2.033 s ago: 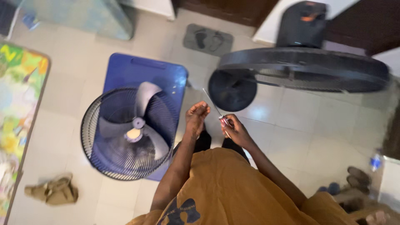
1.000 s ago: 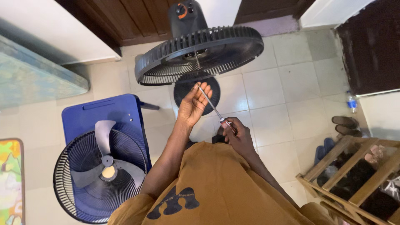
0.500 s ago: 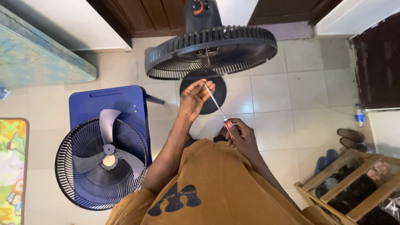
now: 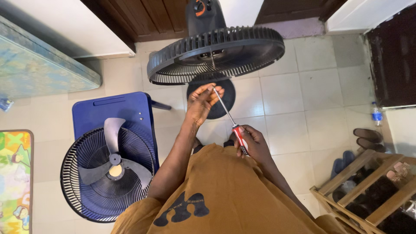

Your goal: The person uses a screwdriver to tighten screws on a standing fan's motor housing and then attaches the front fan cage to the fan assembly.

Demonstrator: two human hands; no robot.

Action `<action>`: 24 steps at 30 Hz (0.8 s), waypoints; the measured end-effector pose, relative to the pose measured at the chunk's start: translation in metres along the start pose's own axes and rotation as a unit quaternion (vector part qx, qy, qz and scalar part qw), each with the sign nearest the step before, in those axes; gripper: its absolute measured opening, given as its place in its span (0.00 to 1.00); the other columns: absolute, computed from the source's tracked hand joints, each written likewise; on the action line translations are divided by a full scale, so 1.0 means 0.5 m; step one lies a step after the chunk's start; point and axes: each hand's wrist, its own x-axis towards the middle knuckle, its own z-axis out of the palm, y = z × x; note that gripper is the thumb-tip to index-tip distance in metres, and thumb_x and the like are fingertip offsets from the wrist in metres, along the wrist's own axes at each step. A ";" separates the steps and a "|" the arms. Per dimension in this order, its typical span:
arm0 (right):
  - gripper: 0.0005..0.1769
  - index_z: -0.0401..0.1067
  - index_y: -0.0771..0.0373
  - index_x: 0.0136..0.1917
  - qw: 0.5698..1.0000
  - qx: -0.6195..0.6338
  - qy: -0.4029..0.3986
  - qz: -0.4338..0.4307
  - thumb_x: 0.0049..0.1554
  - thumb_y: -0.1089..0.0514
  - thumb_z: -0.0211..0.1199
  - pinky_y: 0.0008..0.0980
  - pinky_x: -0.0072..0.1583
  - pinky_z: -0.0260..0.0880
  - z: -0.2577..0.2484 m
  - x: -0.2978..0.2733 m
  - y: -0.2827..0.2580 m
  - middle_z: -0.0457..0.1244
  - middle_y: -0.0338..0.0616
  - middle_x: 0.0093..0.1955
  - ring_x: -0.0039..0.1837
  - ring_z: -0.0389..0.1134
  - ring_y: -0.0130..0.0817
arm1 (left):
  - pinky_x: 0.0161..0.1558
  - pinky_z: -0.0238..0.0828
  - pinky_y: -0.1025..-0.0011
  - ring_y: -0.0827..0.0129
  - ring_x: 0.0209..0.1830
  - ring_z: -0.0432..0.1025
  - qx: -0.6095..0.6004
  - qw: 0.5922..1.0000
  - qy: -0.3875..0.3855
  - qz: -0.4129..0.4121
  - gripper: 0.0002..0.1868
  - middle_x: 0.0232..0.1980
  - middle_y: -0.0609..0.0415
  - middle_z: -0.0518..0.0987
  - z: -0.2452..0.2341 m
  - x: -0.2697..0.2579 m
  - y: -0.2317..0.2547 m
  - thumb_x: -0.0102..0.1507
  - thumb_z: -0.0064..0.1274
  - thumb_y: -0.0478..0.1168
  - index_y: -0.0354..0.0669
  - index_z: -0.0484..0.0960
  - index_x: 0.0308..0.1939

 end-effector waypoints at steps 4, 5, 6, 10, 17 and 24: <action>0.22 0.72 0.65 0.54 1.000 -0.014 0.001 -0.005 0.65 0.43 0.52 0.27 0.30 0.65 0.001 0.001 0.000 0.65 0.42 0.31 0.27 0.66 0.28 | 0.59 0.80 0.57 0.52 0.51 0.81 0.006 0.999 -0.031 -0.030 0.12 0.49 0.37 0.84 -0.009 0.007 0.014 0.68 0.54 0.37 0.31 0.80 0.52; 0.22 0.72 0.65 0.54 0.999 -0.039 0.019 -0.014 0.65 0.44 0.53 0.27 0.30 0.65 0.003 0.000 0.001 0.64 0.43 0.31 0.27 0.66 0.28 | 0.59 0.80 0.57 0.52 0.51 0.81 0.008 0.999 -0.027 -0.041 0.12 0.48 0.37 0.84 -0.012 0.009 0.014 0.68 0.54 0.37 0.31 0.80 0.51; 0.22 0.73 0.65 0.54 0.997 -0.064 0.037 -0.023 0.65 0.44 0.54 0.27 0.30 0.65 0.007 -0.002 0.002 0.64 0.43 0.31 0.28 0.66 0.27 | 0.58 0.81 0.57 0.51 0.51 0.81 0.011 0.998 -0.022 -0.052 0.12 0.47 0.37 0.84 -0.017 0.010 0.012 0.68 0.54 0.37 0.31 0.80 0.50; 0.18 0.71 0.64 0.58 0.986 -0.124 0.085 -0.072 0.62 0.49 0.60 0.25 0.31 0.66 0.028 0.002 0.000 0.65 0.38 0.34 0.30 0.65 0.24 | 0.56 0.81 0.56 0.50 0.49 0.81 -0.054 0.997 -0.003 -0.059 0.11 0.46 0.36 0.84 -0.026 0.029 -0.013 0.69 0.56 0.39 0.31 0.80 0.46; 0.15 0.67 0.63 0.56 0.986 -0.104 0.084 -0.095 0.60 0.54 0.63 0.25 0.30 0.64 0.055 -0.003 0.007 0.66 0.40 0.33 0.28 0.65 0.25 | 0.56 0.81 0.56 0.55 0.44 0.81 -0.092 0.994 0.035 -0.043 0.14 0.41 0.42 0.84 -0.014 0.052 -0.087 0.68 0.57 0.43 0.32 0.80 0.43; 0.15 0.68 0.62 0.55 0.999 0.046 0.028 0.004 0.62 0.50 0.59 0.27 0.30 0.62 0.033 0.010 0.013 0.65 0.43 0.33 0.29 0.66 0.28 | 0.57 0.80 0.56 0.55 0.46 0.81 -0.073 0.996 0.011 -0.047 0.15 0.42 0.42 0.83 -0.016 0.058 -0.092 0.69 0.54 0.44 0.32 0.79 0.45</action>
